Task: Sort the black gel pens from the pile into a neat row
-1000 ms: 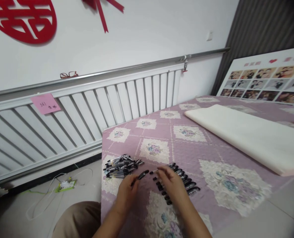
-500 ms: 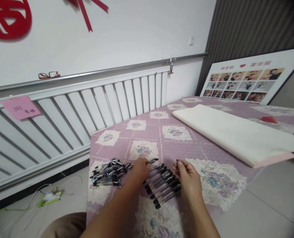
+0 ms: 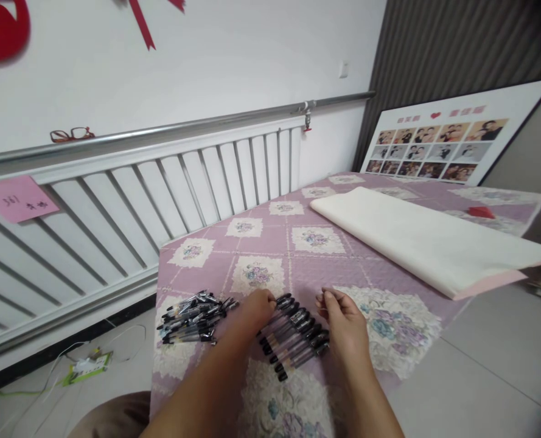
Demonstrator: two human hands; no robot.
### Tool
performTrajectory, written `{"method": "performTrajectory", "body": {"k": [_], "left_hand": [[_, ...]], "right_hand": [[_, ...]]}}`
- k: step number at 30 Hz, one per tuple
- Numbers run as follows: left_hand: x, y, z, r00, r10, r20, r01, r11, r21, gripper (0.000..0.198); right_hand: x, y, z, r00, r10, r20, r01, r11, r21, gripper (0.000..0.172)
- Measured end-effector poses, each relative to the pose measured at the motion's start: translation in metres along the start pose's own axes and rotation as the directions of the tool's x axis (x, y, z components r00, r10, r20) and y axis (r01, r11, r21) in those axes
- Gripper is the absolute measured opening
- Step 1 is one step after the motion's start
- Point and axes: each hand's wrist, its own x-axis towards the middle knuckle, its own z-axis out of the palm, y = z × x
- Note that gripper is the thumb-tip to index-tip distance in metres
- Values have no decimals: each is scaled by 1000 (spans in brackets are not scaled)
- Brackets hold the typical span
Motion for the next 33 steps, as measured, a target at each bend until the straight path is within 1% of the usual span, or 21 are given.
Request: {"method": "performTrajectory", "body": {"k": [10,18,23,26,28,31,33], "left_hand": [[-11,1,0,999,-54,8,54,999,-5,23],[-20,8,-7,999,-40,10,40,999,-13,24],[-19,6,-4,1000,-20,-3,20,1000,-17,21],[-19,1,-2,999,-5,-42,4,1000,-27,22],[-22,-4,-2,995,0,-96,-3,999,-33,24],[-36,-14,-1,983,3,-186,-10,999,-39,31],[-50,-23,2,976,4,-218,-14,999,-43,36]], "right_hand": [[0,2,-1,999,13,46,-11,999,-35,34],[0,2,1,998,38,56,-36,999,-24,34],[-1,2,1,998,23,57,-21,999,-35,34],[1,3,-1,999,9,37,-7,999,-46,34],[2,3,-3,1000,-4,17,5,999,-51,35],[4,2,-6,1000,-11,2,11,999,-48,36],[4,2,-7,1000,0,2,0,998,-57,38]]}}
